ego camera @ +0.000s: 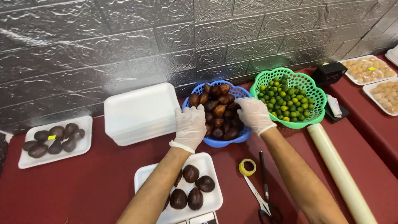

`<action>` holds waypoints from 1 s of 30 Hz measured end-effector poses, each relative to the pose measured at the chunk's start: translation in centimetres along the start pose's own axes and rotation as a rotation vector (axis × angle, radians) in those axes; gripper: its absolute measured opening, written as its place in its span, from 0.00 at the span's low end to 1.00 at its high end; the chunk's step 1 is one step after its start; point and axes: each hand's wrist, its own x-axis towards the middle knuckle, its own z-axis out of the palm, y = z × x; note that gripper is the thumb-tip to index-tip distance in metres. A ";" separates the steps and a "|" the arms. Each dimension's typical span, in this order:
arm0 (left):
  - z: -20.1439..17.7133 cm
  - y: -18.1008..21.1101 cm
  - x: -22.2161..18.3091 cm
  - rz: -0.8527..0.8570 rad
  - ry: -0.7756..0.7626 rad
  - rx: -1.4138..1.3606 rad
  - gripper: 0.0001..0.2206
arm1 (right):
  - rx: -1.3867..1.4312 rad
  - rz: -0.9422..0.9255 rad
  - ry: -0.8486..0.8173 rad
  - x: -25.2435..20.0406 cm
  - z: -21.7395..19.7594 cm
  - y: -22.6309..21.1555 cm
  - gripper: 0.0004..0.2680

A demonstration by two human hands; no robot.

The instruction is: A person wearing gloves weighs and arranges salak fruits on a plastic tray using a digital scale, likely for retail packaging.

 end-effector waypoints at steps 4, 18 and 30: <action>0.8 0.4 0.1 -0.014 -0.016 0.054 0.19 | -0.092 -0.043 -0.036 1.2 1.4 -0.3 0.16; 0.5 -0.4 -0.7 -0.058 -0.172 -0.103 0.16 | 0.011 -0.072 -0.002 0.0 -0.9 -0.9 0.16; -2.9 -0.6 0.5 -0.123 -0.267 -0.335 0.10 | 0.551 0.027 -0.090 -2.8 -4.7 -2.3 0.16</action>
